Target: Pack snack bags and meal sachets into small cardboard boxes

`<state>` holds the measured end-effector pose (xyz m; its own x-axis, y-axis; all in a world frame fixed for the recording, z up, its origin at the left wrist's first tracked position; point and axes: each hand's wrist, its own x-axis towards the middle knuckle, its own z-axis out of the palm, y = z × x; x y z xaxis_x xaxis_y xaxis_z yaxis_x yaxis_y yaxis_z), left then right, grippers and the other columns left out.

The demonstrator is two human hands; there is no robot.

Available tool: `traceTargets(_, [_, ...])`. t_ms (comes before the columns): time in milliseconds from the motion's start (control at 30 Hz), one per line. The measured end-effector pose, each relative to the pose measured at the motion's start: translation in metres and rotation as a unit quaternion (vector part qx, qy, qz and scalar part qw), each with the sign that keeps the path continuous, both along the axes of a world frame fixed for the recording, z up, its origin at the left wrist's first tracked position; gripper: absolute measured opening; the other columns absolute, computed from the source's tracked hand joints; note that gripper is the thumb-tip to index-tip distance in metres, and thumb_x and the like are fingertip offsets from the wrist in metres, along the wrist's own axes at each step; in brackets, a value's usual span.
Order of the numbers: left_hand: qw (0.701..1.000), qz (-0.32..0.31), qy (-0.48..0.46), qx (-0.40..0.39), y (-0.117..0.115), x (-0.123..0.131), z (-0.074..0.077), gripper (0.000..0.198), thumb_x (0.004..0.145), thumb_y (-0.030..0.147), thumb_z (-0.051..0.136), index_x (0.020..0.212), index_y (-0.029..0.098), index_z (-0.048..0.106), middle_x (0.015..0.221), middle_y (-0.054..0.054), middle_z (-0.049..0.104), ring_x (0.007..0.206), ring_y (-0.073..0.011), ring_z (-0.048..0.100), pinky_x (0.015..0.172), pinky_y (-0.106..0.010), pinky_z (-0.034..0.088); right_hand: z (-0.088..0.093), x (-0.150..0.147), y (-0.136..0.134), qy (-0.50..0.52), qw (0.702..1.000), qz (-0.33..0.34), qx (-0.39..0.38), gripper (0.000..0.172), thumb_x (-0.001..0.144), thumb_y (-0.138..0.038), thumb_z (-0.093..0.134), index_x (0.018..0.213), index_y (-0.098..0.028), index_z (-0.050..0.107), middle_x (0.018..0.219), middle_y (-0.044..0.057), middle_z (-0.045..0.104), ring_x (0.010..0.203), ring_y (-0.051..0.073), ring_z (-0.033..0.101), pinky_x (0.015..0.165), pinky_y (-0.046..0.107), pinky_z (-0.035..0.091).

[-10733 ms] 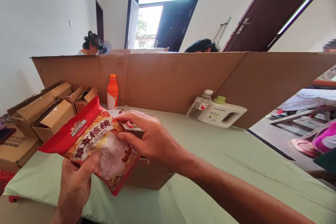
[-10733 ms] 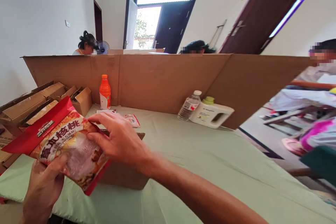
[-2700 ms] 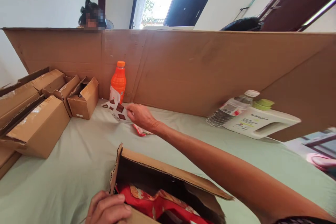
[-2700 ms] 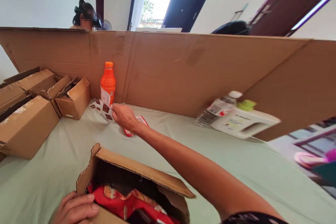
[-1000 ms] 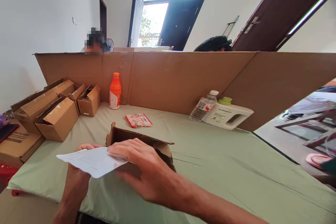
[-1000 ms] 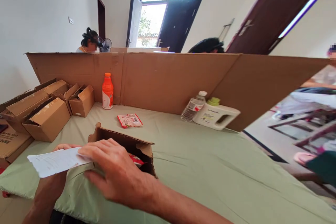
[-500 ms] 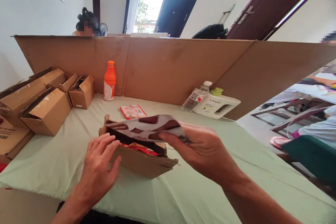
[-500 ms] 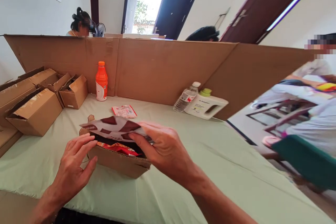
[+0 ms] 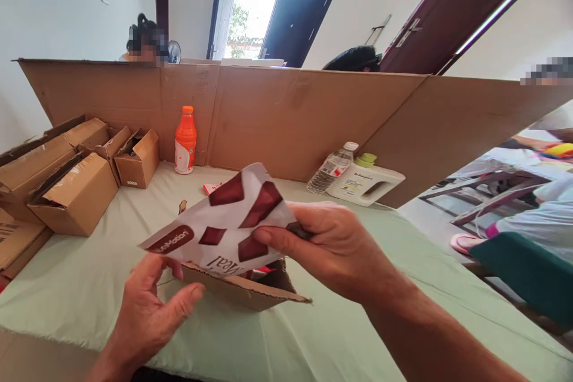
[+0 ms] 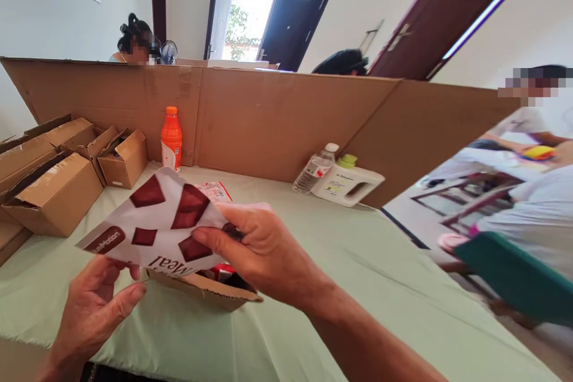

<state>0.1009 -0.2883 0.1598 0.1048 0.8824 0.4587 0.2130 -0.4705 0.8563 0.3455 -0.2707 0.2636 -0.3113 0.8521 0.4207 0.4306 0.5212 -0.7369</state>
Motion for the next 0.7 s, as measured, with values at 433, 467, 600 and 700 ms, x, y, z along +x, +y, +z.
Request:
traceTargets(433, [0.933,-0.069,-0.302,-0.185,-0.015,-0.016,-0.013,0.026,0.076,0.042,0.086,0.079,0.019,0.075,0.071,-0.001,0.072,0.053,-0.0105,0.063,0.053,-0.019,0.054,-0.037,-0.037,0.016,0.120,0.973,0.099,-0.168,0.041,0.086,-0.058,0.070,0.094,-0.018,0.068,0.084,0.006,0.072,0.074,0.018,0.065,0.062,0.027,0.055])
traceTargets(467, [0.930,-0.077,-0.302,-0.192,-0.017,-0.017,-0.013,0.027,0.075,0.043,0.086,0.081,0.018,0.075,0.072,-0.002,0.073,0.053,-0.0111,0.062,0.051,-0.020,0.054,-0.040,-0.039,0.016,0.114,0.973,0.096,-0.177,0.040,0.088,-0.058,0.068,0.093,-0.018,0.067,0.082,0.006,0.072,0.074,0.018,0.065,0.063,0.027,0.055])
traceTargets(600, [0.933,-0.090,-0.273,-0.215,-0.025,-0.012,-0.009,0.036,0.073,0.048,0.086,0.092,0.018,0.080,0.075,-0.005,0.075,0.066,-0.0191,0.068,0.063,-0.029,0.061,-0.036,-0.048,0.014,0.039,0.976,0.126,-0.171,0.035,0.090,-0.052,0.066,0.081,-0.018,0.064,0.074,0.002,0.068,0.064,0.013,0.058,0.056,0.023,0.049])
traceTargets(700, [0.930,-0.056,-0.289,-0.220,-0.031,-0.007,0.000,0.044,0.073,0.049,0.084,0.106,0.021,0.079,0.094,-0.007,0.079,0.089,-0.0265,0.073,0.089,-0.040,0.061,-0.032,-0.052,0.014,-0.009,0.982,0.132,-0.136,0.030,0.091,-0.044,0.066,0.076,-0.018,0.064,0.069,-0.001,0.064,0.059,0.011,0.052,0.053,0.022,0.044])
